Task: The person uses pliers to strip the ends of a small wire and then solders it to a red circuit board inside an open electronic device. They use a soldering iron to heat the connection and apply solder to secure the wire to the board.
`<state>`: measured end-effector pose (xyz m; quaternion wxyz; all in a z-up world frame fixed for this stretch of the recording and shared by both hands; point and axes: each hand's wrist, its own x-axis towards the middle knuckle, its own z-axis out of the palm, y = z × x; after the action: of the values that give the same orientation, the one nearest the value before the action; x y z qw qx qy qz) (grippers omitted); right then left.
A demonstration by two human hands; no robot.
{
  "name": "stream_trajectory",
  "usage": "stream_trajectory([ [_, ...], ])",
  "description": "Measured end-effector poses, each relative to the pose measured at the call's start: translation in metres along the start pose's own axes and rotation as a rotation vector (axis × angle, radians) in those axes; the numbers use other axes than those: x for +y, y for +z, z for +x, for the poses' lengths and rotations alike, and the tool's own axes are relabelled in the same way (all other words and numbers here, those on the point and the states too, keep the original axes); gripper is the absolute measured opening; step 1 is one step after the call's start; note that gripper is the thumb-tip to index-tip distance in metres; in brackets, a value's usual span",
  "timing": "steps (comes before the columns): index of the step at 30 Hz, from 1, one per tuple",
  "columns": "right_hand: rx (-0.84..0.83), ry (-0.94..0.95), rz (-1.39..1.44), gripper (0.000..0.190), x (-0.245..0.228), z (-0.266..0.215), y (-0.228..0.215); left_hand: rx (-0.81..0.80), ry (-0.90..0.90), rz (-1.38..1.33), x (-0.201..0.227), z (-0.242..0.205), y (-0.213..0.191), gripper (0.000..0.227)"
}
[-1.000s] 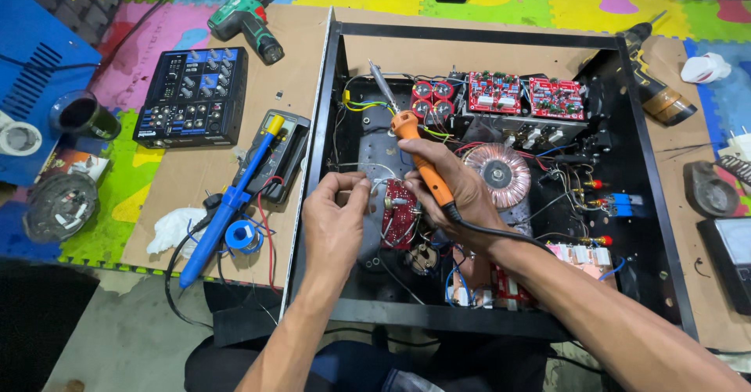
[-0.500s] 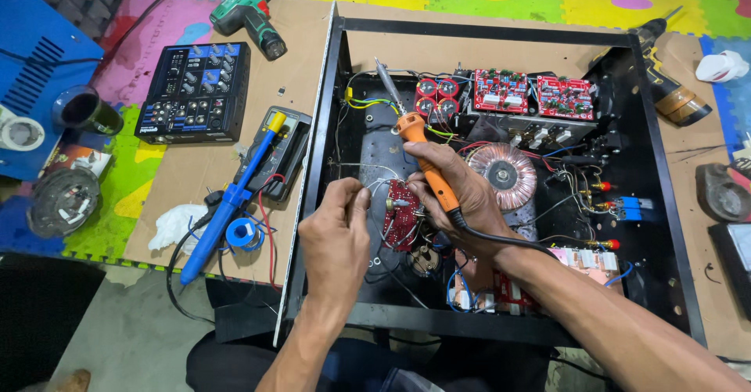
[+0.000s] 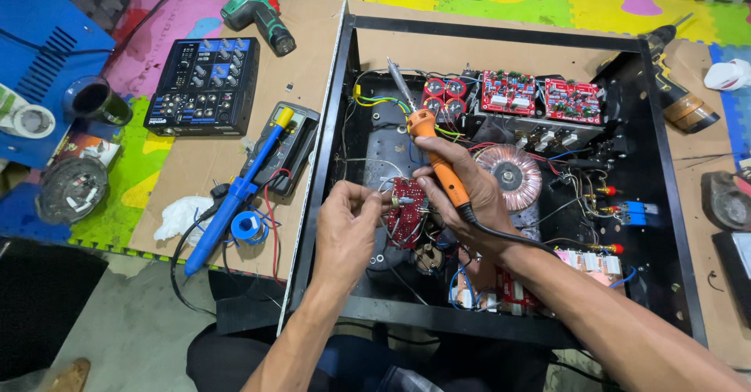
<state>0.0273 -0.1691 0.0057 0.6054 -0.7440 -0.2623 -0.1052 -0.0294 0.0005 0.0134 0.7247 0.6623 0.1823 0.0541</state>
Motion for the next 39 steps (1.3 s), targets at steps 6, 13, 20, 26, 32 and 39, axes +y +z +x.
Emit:
stream_trajectory([
  [6, -0.016, 0.0, -0.004, 0.044, -0.017, 0.005, 0.0, 0.014, -0.015, -0.037, 0.007, 0.0, -0.004, 0.014],
  [13, -0.019, -0.011, -0.014, 0.045, -0.013, 0.003, 0.0, -0.089, 0.405, 0.293, 0.019, -0.001, -0.004, 0.007],
  [20, -0.02, -0.025, -0.002, 0.044, -0.01, 0.001, -0.002, -0.205, 0.28, 0.273, 0.015, 0.011, -0.006, 0.008],
  [26, -0.017, -0.033, 0.028, 0.043, -0.014, 0.002, -0.002, -0.186, 0.233, 0.185, 0.012, 0.015, -0.008, 0.008],
  [32, 0.017, 0.065, 0.107, 0.028, -0.068, 0.007, -0.034, -0.166, 0.171, 0.335, 0.014, 0.013, -0.01, 0.009],
  [39, 0.052, 0.319, 0.311, 0.031, -0.057, -0.011, -0.093, -0.125, 0.188, 0.343, 0.007, 0.016, -0.008, 0.008],
])
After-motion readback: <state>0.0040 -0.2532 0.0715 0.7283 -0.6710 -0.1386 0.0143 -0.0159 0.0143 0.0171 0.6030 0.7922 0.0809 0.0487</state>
